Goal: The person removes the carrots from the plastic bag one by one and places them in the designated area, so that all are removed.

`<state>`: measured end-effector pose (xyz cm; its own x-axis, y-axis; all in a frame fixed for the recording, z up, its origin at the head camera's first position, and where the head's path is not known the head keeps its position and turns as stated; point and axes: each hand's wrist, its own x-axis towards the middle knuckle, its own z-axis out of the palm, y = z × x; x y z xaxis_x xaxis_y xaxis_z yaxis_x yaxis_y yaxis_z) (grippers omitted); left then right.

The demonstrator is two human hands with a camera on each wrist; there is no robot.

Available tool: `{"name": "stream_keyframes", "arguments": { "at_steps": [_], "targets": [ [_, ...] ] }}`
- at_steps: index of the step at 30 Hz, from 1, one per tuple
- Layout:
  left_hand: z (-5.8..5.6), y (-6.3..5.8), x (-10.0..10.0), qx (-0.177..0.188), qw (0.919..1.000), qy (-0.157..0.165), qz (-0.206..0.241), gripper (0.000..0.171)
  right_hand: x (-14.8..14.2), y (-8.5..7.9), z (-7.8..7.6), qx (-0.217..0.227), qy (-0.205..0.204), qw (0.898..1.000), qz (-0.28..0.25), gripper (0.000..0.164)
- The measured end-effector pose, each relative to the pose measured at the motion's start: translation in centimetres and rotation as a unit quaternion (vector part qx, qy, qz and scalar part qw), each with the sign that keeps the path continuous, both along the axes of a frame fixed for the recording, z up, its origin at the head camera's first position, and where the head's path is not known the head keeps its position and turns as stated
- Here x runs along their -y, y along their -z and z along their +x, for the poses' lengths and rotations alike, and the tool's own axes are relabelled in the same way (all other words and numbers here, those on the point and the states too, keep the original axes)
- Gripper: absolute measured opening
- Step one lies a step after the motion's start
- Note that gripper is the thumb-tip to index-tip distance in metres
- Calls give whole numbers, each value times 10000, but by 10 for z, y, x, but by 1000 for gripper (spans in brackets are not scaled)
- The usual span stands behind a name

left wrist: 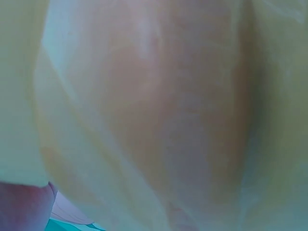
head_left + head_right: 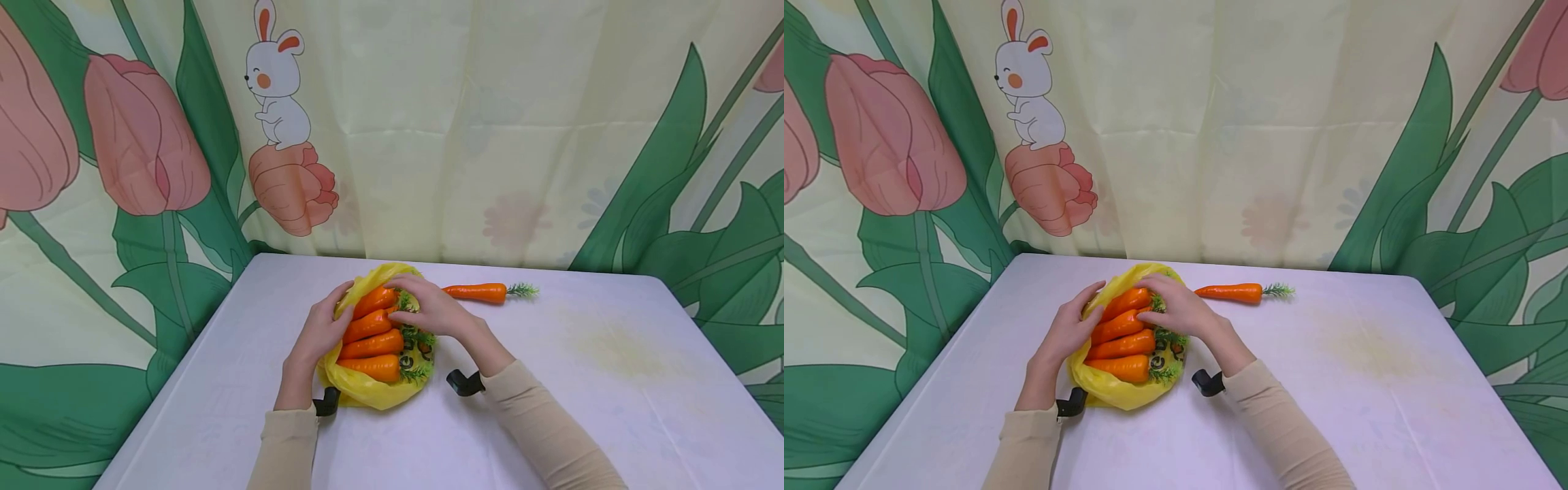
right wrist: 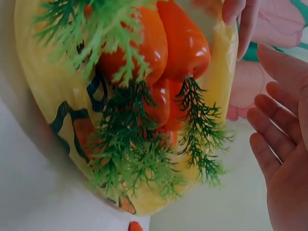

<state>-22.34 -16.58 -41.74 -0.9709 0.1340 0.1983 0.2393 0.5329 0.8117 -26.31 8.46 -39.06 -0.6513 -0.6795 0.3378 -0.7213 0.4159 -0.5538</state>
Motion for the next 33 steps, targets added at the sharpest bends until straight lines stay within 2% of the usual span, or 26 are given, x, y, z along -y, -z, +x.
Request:
{"name": "stream_keyframes", "arguments": {
  "at_steps": [8, 16, 25, 33],
  "targets": [
    [-2, 4, 1, -58, 9999, -93, 71, 49, 12, 0, -1, -78, -162, 9998, 100, 51],
    [-4, 8, 1, -182, 9995, -187, 155, 44, 23, 2, -2, 204, -116, 9989, 412, 50],
    [-5, 9, -1, -148, 9989, -383, 222, 40, 33, 3, -3, 245, -267, 9972, 648, 47],
    [-5, 11, -1, -96, 9983, -364, 439, 38, 40, 4, -3, 303, -310, 9947, 934, 46]
  ]
}}
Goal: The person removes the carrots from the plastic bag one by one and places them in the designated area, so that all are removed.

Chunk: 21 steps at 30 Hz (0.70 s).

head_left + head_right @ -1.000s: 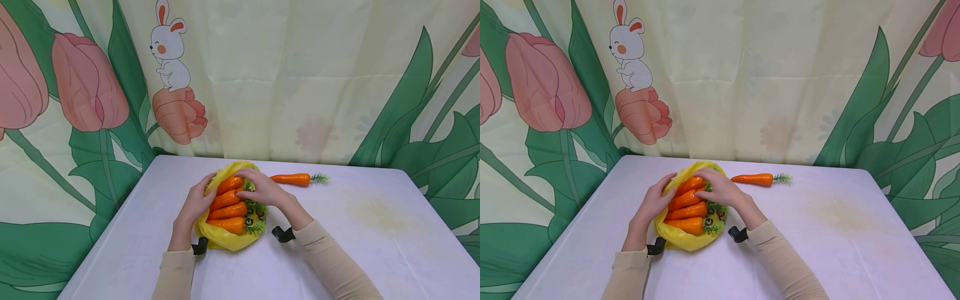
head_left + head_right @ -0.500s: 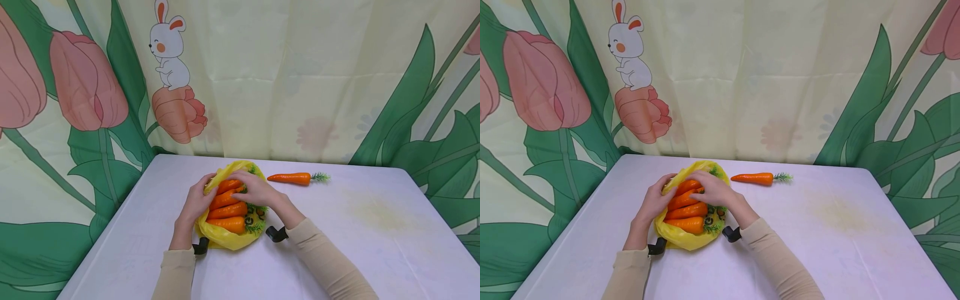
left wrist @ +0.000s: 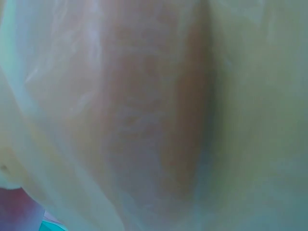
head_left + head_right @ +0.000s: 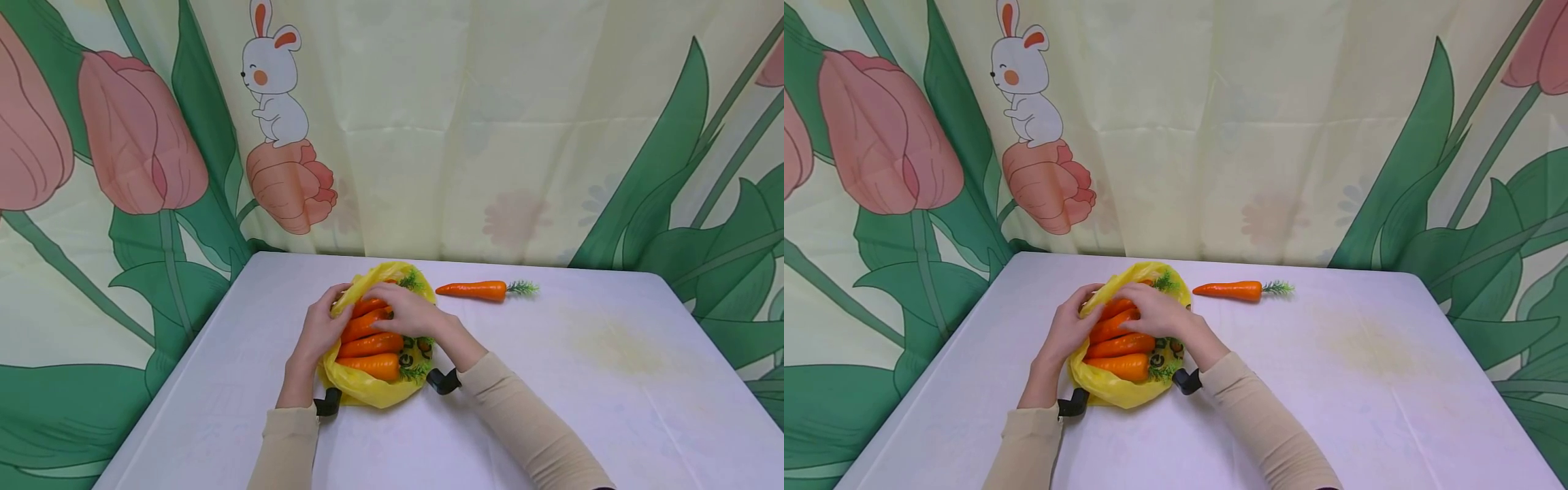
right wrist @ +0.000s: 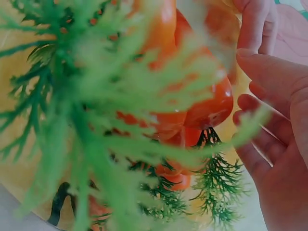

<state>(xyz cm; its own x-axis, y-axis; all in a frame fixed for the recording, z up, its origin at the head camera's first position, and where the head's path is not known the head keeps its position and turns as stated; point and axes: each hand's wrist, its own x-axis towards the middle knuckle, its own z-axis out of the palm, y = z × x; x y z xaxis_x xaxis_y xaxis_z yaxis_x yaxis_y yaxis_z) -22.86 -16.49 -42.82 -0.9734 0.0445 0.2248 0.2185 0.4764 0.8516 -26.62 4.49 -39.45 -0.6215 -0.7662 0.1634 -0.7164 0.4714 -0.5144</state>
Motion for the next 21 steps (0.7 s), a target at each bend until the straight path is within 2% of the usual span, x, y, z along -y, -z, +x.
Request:
{"name": "stream_keyframes", "arguments": {
  "at_steps": [5, 11, 21],
  "targets": [
    [-1, 2, 1, -76, 10000, 6, 38, 38, 4, 2, -1, -90, 24, 9996, 284, 44],
    [-3, 4, 2, -140, 9999, 24, 23, 38, 9, 2, -1, -98, 247, 9972, 692, 42],
    [-1, 2, 0, 62, 9999, 15, 86, 37, 16, 5, -1, 21, 445, 9921, 1175, 43]
  ]
}}
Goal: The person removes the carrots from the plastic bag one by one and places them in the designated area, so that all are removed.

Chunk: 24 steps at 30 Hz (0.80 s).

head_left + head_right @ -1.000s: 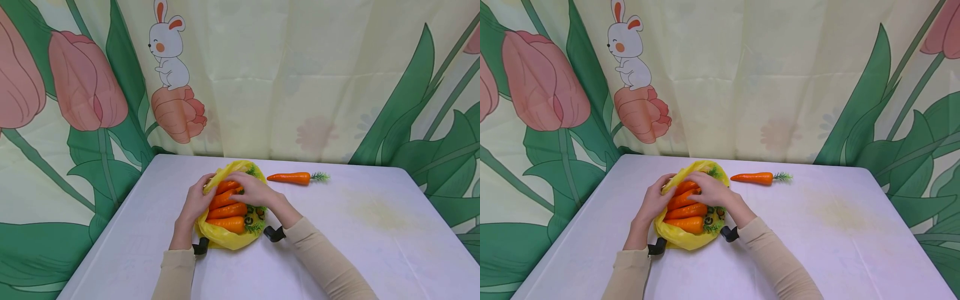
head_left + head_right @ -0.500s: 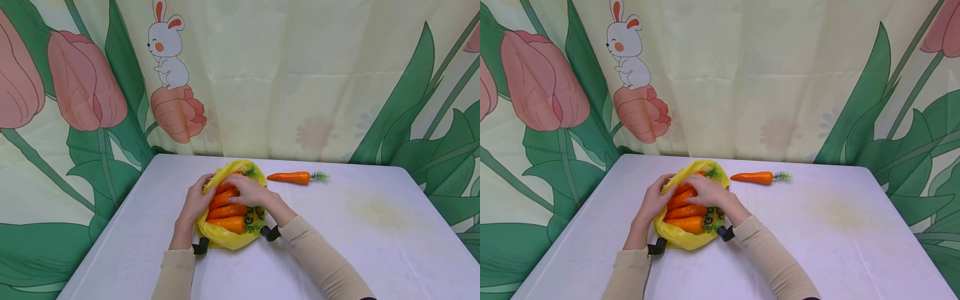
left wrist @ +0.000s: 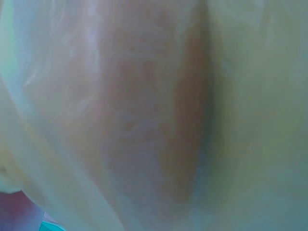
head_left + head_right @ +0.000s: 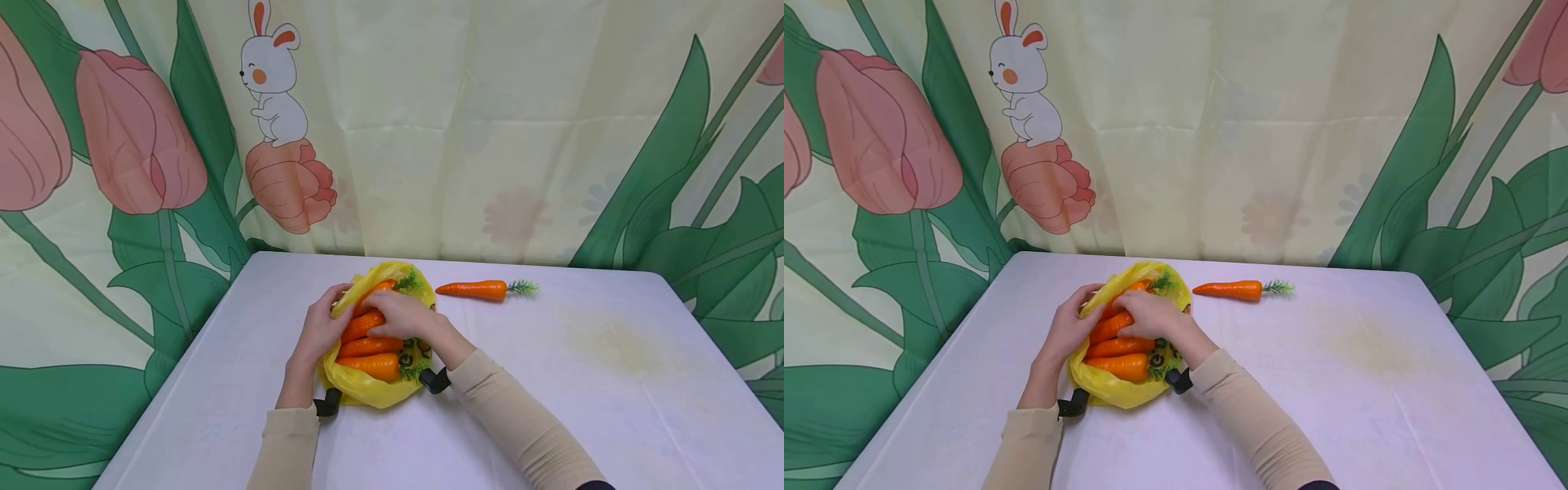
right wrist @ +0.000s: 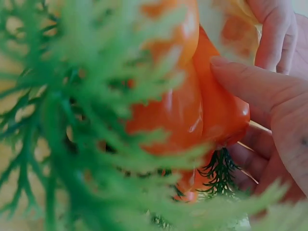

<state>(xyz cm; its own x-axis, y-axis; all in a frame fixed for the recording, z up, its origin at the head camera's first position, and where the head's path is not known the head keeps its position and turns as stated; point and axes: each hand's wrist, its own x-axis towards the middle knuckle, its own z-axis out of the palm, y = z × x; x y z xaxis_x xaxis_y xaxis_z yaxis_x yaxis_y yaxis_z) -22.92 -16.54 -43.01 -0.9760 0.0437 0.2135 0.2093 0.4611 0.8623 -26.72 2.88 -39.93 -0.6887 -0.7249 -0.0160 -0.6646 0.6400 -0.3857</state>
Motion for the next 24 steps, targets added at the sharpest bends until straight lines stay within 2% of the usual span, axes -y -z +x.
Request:
{"name": "stream_keyframes", "arguments": {
  "at_steps": [11, 24],
  "targets": [
    [0, 1, -1, 70, 10000, -47, 6, 38, 5, -3, 2, 69, -48, 9997, 231, 44],
    [1, -1, -1, -1, 10000, -38, 34, 37, -2, -3, 0, -18, -252, 9997, 7, 40]
  ]
}}
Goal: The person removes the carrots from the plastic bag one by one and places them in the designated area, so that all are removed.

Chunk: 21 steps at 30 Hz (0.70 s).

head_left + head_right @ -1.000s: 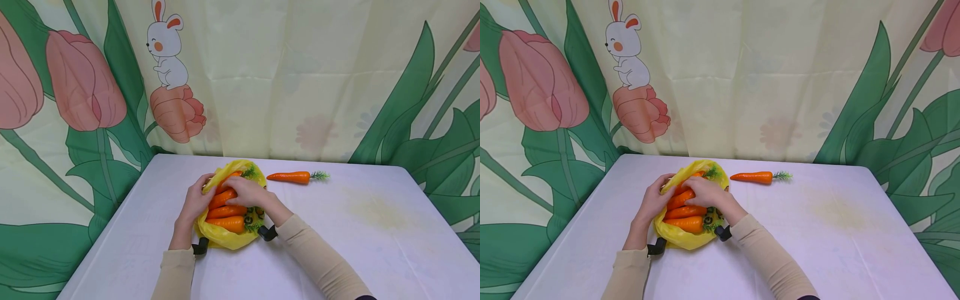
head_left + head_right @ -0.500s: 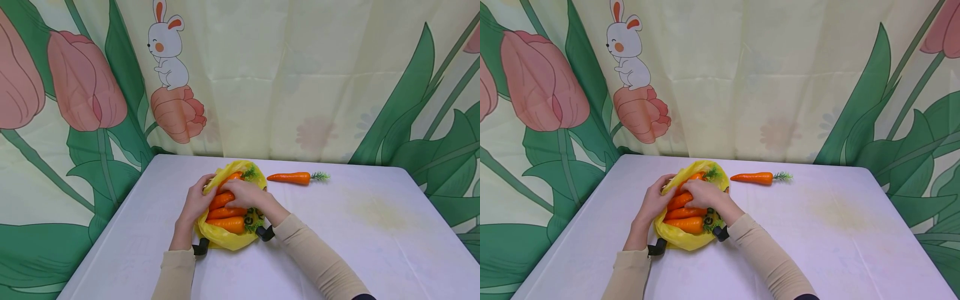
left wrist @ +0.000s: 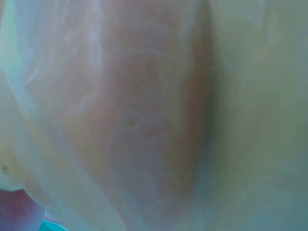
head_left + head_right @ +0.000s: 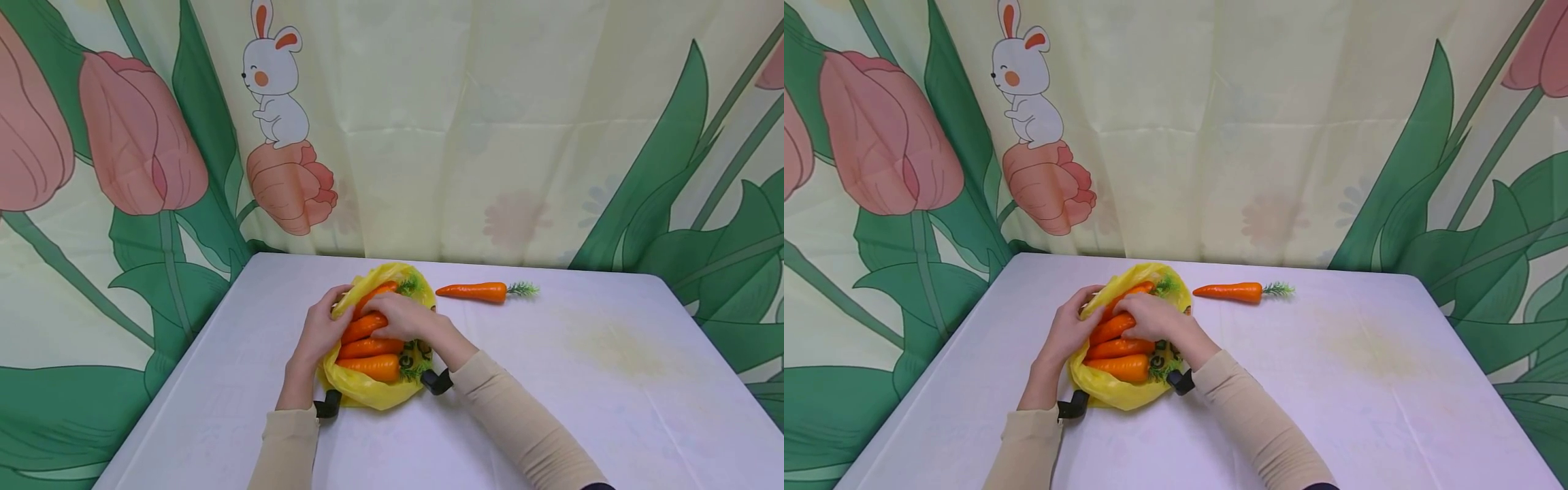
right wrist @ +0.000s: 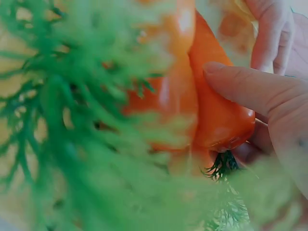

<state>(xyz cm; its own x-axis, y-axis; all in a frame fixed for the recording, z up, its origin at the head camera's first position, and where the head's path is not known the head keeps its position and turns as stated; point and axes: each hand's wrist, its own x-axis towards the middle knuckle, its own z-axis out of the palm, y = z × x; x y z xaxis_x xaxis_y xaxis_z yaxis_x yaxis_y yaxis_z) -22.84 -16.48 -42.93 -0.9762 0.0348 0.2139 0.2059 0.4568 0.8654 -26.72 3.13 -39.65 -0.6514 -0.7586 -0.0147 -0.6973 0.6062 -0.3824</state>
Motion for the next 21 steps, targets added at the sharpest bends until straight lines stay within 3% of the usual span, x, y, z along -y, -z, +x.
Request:
{"name": "stream_keyframes", "arguments": {
  "at_steps": [10, 21],
  "targets": [
    [0, 1, 0, -129, 9999, -19, -96, 37, -15, -9, 0, -237, -74, 9994, -225, 36],
    [0, 0, 0, -13, 9999, -70, -82, 38, -41, -17, 5, -302, 246, 9988, -293, 39]
  ]
}}
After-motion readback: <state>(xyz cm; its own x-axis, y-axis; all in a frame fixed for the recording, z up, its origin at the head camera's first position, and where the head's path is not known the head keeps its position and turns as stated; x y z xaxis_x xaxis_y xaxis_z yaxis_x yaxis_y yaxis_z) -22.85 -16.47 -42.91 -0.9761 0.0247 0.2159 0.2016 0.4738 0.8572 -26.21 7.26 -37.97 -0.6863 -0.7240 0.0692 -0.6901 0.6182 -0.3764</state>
